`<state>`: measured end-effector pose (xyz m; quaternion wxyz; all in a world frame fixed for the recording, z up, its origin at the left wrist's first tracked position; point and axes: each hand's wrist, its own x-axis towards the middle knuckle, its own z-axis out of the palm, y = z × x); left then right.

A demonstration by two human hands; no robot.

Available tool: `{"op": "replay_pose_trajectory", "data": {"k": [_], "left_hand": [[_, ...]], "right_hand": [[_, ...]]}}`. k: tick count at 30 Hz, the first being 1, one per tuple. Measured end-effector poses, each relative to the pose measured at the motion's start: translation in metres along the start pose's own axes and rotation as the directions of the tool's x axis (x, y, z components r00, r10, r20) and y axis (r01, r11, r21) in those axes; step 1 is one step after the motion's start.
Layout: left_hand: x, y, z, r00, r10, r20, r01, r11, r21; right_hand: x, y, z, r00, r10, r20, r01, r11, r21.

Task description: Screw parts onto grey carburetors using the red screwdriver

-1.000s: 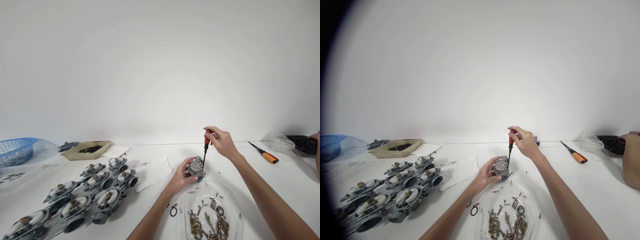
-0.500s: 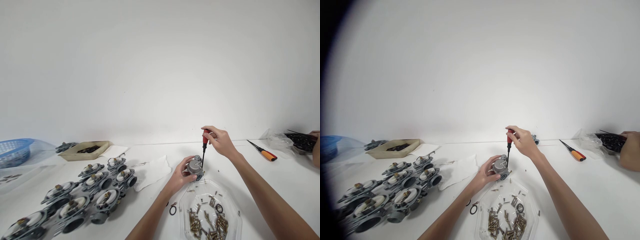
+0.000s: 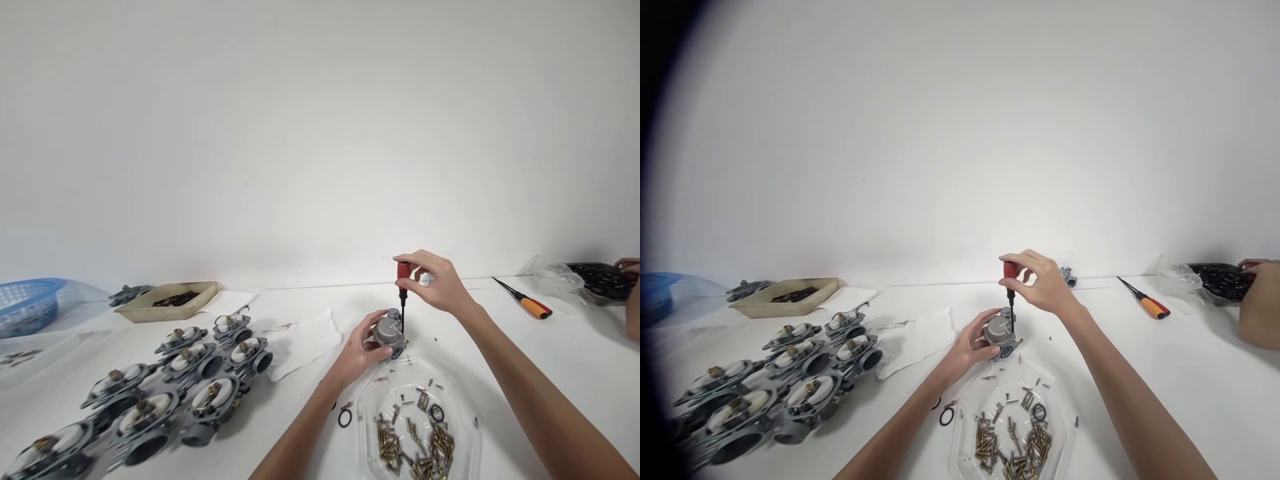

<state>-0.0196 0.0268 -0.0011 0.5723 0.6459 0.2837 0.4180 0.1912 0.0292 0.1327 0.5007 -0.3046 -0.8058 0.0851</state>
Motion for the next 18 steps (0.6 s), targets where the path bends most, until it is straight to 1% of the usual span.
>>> {"op": "replay_pose_trajectory", "data": {"k": [1, 3, 5, 7, 9, 11, 12, 14, 16, 18], "left_hand": [[-0.0001, 0.0000, -0.0001, 1.000, -0.004, -0.002, 0.004, 1.000, 0.005], [-0.0004, 0.0000, -0.0002, 1.000, -0.009, -0.006, 0.009, 1.000, 0.012], [-0.0006, 0.0000, -0.0001, 1.000, -0.007, -0.010, 0.007, 1.000, 0.015], [-0.0008, 0.0004, 0.0003, 1.000, -0.003, -0.015, 0.003, 1.000, 0.017], [-0.0009, 0.0009, 0.0006, 1.000, 0.000, -0.019, 0.000, 1.000, 0.022], [-0.0009, 0.0010, 0.0006, 1.000, -0.002, -0.023, 0.003, 0.999, 0.032], [-0.0008, 0.0006, 0.0005, 1.000, -0.008, -0.023, 0.009, 0.999, 0.032], [-0.0006, -0.0008, 0.0000, 1.000, -0.025, -0.018, 0.026, 0.999, 0.021], [-0.0003, -0.0028, -0.0006, 0.999, -0.036, -0.008, 0.036, 0.999, 0.008], [-0.0002, -0.0040, -0.0012, 0.999, -0.033, -0.001, 0.033, 0.999, 0.013]], "right_hand": [[0.0002, 0.0001, 0.0002, 1.000, 0.002, 0.010, -0.002, 0.999, 0.035], [0.0003, 0.0008, 0.0004, 0.999, 0.044, 0.015, -0.046, 0.994, 0.098], [0.0001, 0.0018, 0.0003, 0.996, 0.080, -0.035, -0.076, 0.992, 0.096], [-0.0001, 0.0028, 0.0000, 0.995, 0.060, -0.078, -0.055, 0.996, 0.069], [-0.0003, 0.0032, -0.0001, 0.998, 0.031, -0.055, -0.026, 0.995, 0.098], [-0.0002, 0.0030, 0.0002, 0.998, 0.059, -0.011, -0.057, 0.986, 0.157], [-0.0001, 0.0029, 0.0005, 0.996, 0.089, -0.011, -0.086, 0.982, 0.168], [0.0004, 0.0026, 0.0010, 0.989, 0.133, -0.067, -0.123, 0.983, 0.137], [0.0007, 0.0027, 0.0006, 0.984, 0.128, -0.124, -0.116, 0.988, 0.099], [0.0006, 0.0035, -0.0004, 0.988, 0.112, -0.107, -0.096, 0.985, 0.145]]}}
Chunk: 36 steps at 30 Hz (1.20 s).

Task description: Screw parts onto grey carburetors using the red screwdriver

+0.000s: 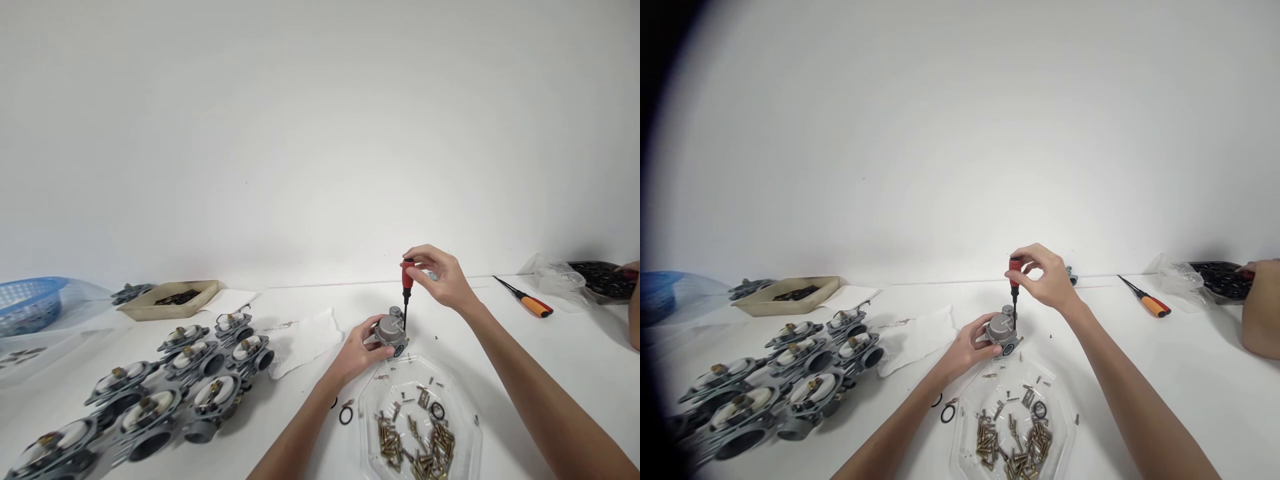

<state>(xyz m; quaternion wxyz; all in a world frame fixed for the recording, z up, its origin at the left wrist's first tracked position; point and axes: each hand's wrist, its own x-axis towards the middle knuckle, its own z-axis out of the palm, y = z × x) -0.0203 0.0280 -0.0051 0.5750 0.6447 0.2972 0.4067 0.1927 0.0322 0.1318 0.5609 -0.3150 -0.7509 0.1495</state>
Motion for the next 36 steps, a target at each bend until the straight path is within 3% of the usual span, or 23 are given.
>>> {"op": "replay_pose_trajectory", "data": {"k": [4, 8, 13, 15, 18, 20, 23, 27, 29, 32, 36], "left_hand": [[0.000, 0.002, 0.000, 1.000, 0.004, 0.008, -0.004, 1.000, 0.030], [-0.001, 0.007, 0.001, 1.000, -0.011, -0.017, 0.012, 0.999, 0.035], [-0.001, 0.010, 0.002, 0.999, -0.026, -0.025, 0.027, 1.000, 0.003], [-0.001, 0.011, 0.002, 0.999, -0.025, -0.028, 0.025, 1.000, 0.003], [-0.001, 0.011, 0.002, 0.999, -0.021, -0.034, 0.021, 1.000, -0.001], [-0.001, 0.010, 0.002, 0.999, -0.020, -0.033, 0.020, 1.000, -0.008], [-0.001, 0.008, 0.002, 0.999, -0.019, -0.029, 0.019, 1.000, -0.019], [0.000, 0.007, 0.001, 1.000, -0.021, -0.024, 0.020, 1.000, -0.023], [0.000, 0.007, 0.000, 1.000, -0.015, -0.020, 0.015, 1.000, -0.014], [0.000, 0.007, 0.000, 1.000, -0.011, -0.020, 0.011, 1.000, 0.011], [-0.001, 0.008, -0.001, 1.000, -0.008, -0.023, 0.009, 1.000, 0.025]], "right_hand": [[0.000, 0.003, -0.001, 0.997, 0.050, 0.067, -0.059, 0.988, 0.143], [0.001, 0.006, -0.001, 0.996, 0.063, -0.062, -0.061, 0.997, 0.046], [0.000, 0.004, -0.001, 0.996, 0.078, 0.033, -0.081, 0.989, 0.123], [0.001, 0.005, -0.001, 0.995, 0.097, -0.004, -0.096, 0.991, 0.095], [0.001, 0.006, -0.001, 0.996, 0.032, -0.079, -0.031, 0.999, 0.020], [0.001, 0.007, -0.002, 1.000, -0.001, -0.019, 0.002, 0.997, 0.071], [0.001, 0.007, -0.002, 0.998, 0.040, 0.047, -0.046, 0.988, 0.145], [0.001, 0.005, -0.002, 0.995, 0.022, -0.100, -0.020, 1.000, 0.024], [0.001, 0.004, -0.002, 0.998, 0.007, -0.059, -0.003, 0.998, 0.067], [0.000, 0.004, -0.001, 0.997, 0.074, 0.032, -0.078, 0.982, 0.171], [-0.001, 0.006, 0.001, 0.989, 0.091, -0.115, -0.083, 0.994, 0.073]]}}
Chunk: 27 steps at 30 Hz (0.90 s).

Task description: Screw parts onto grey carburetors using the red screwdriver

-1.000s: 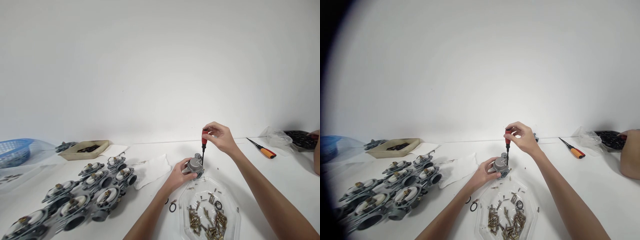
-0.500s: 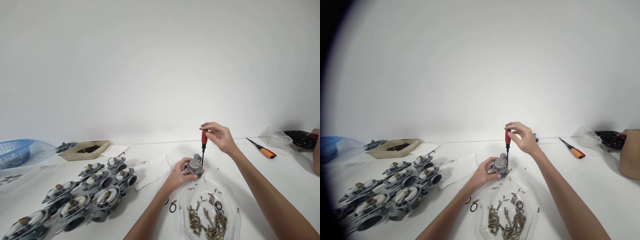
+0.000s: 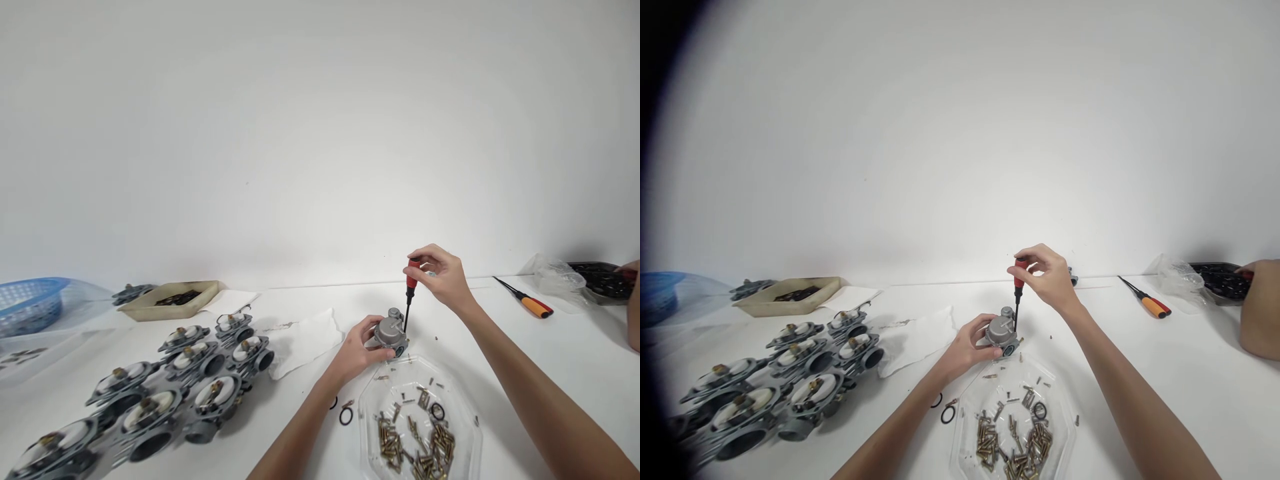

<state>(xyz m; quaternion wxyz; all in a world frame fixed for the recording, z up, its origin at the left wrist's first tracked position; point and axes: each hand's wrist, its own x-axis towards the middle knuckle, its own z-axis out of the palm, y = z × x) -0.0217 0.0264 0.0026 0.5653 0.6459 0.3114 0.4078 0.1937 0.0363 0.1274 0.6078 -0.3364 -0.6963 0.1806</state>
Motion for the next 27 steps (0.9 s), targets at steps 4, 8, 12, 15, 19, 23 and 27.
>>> {"op": "replay_pose_trajectory", "data": {"k": [4, 8, 12, 15, 19, 23, 27], "left_hand": [[-0.0003, 0.0008, 0.0007, 1.000, -0.006, 0.006, 0.006, 1.000, -0.030], [-0.0002, 0.0005, 0.0005, 1.000, -0.012, 0.005, 0.012, 0.999, -0.032], [0.0006, -0.0008, -0.0003, 1.000, 0.003, 0.006, -0.003, 1.000, -0.001], [0.0012, -0.0016, -0.0006, 1.000, 0.019, -0.001, -0.019, 0.999, 0.035], [0.0017, -0.0021, -0.0008, 0.999, 0.035, 0.003, -0.035, 0.998, 0.047], [0.0018, -0.0018, -0.0006, 0.999, 0.043, -0.003, -0.043, 0.996, 0.076], [0.0024, -0.0024, -0.0003, 0.999, 0.039, -0.007, -0.039, 0.997, 0.062]], "right_hand": [[-0.0009, 0.0011, 0.0006, 0.996, -0.002, 0.093, -0.006, 0.997, 0.083], [-0.0006, 0.0006, 0.0009, 1.000, 0.013, 0.012, -0.013, 1.000, 0.001], [-0.0006, -0.0003, -0.0004, 0.997, -0.044, 0.068, 0.042, 0.999, 0.029], [-0.0004, -0.0005, -0.0003, 0.988, -0.012, 0.152, -0.002, 0.995, 0.095], [0.0011, 0.0014, 0.0006, 1.000, 0.010, 0.006, -0.010, 0.998, -0.054], [0.0006, 0.0029, -0.0022, 0.997, 0.018, 0.073, -0.015, 0.999, -0.046], [-0.0004, 0.0021, -0.0041, 0.987, 0.056, 0.151, -0.055, 0.998, -0.009]]}}
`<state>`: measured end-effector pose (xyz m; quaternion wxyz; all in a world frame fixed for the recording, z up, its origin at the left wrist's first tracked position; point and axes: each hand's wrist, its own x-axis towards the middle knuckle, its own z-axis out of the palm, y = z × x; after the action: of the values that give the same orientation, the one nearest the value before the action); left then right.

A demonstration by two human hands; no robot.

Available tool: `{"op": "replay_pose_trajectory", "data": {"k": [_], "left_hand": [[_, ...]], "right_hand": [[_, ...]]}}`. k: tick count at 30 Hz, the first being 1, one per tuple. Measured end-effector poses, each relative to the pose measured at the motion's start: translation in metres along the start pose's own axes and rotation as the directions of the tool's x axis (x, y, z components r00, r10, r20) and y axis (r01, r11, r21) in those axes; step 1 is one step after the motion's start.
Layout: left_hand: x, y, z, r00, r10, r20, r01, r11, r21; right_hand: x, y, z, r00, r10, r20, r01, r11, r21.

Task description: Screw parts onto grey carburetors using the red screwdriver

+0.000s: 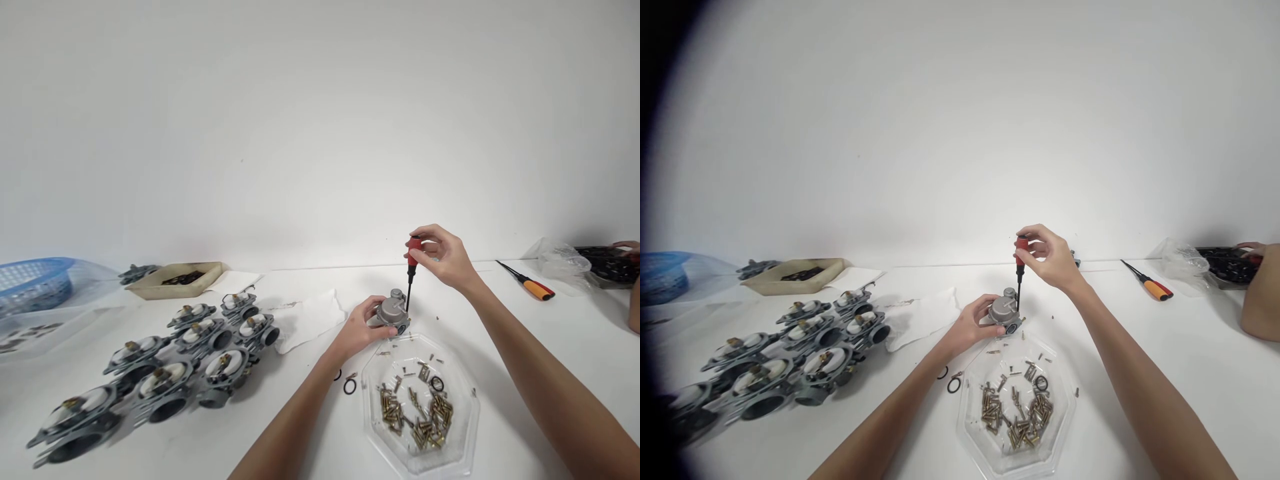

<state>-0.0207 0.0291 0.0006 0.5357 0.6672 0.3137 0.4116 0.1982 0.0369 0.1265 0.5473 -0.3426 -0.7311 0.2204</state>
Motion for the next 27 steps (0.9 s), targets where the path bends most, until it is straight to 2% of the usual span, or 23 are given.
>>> {"op": "replay_pose_trajectory", "data": {"k": [5, 13, 24, 27], "left_hand": [[0.0013, -0.0021, 0.0005, 1.000, 0.007, -0.014, -0.008, 1.000, -0.019], [0.0018, -0.0020, 0.0009, 1.000, 0.007, -0.025, -0.008, 0.999, -0.032], [0.0008, -0.0022, 0.0004, 1.000, 0.010, -0.016, -0.011, 1.000, -0.029], [-0.0002, 0.0003, -0.0009, 0.999, 0.042, 0.019, -0.042, 0.999, -0.029]], "right_hand": [[0.0023, 0.0013, 0.0003, 0.998, -0.018, -0.059, 0.013, 0.996, -0.087], [0.0043, 0.0029, -0.0017, 0.993, -0.045, -0.112, 0.029, 0.990, -0.138], [0.0048, 0.0021, -0.0047, 0.995, 0.020, -0.093, -0.033, 0.990, -0.136], [0.0048, 0.0031, -0.0086, 0.997, 0.036, -0.067, -0.044, 0.990, -0.130]]}}
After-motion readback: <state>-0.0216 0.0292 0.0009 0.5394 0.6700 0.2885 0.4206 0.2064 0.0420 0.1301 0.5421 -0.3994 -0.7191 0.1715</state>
